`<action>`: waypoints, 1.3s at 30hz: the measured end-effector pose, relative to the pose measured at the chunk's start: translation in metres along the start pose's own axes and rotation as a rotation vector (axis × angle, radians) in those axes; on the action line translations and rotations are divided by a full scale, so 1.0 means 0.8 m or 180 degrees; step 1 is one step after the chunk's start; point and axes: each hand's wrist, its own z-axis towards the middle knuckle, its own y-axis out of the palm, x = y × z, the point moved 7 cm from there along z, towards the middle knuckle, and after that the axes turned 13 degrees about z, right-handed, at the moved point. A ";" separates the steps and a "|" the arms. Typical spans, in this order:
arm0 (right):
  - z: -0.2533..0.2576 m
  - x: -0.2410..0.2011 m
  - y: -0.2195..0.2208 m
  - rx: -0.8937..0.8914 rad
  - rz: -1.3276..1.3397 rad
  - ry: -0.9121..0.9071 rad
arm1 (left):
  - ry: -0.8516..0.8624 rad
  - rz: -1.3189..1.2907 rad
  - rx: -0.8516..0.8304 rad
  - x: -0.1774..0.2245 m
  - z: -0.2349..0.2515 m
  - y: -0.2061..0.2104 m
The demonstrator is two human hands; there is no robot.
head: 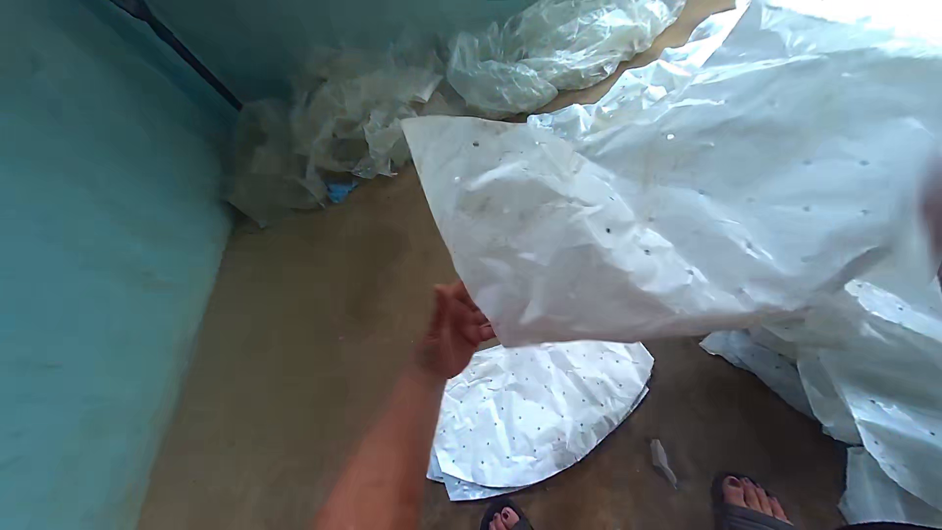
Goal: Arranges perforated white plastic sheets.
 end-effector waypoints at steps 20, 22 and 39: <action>-0.126 -0.031 0.165 -0.2746 -0.0628 0.0162 | 0.2639 0.3216 0.0158 0.064 0.006 0.111; -0.152 -0.056 0.189 -0.3021 -0.0141 0.0136 | 0.2646 0.3122 0.0150 0.064 0.009 0.125; -0.118 -0.078 0.146 -0.1920 0.0619 -0.0378 | 0.1064 0.2163 0.0286 0.052 0.021 0.096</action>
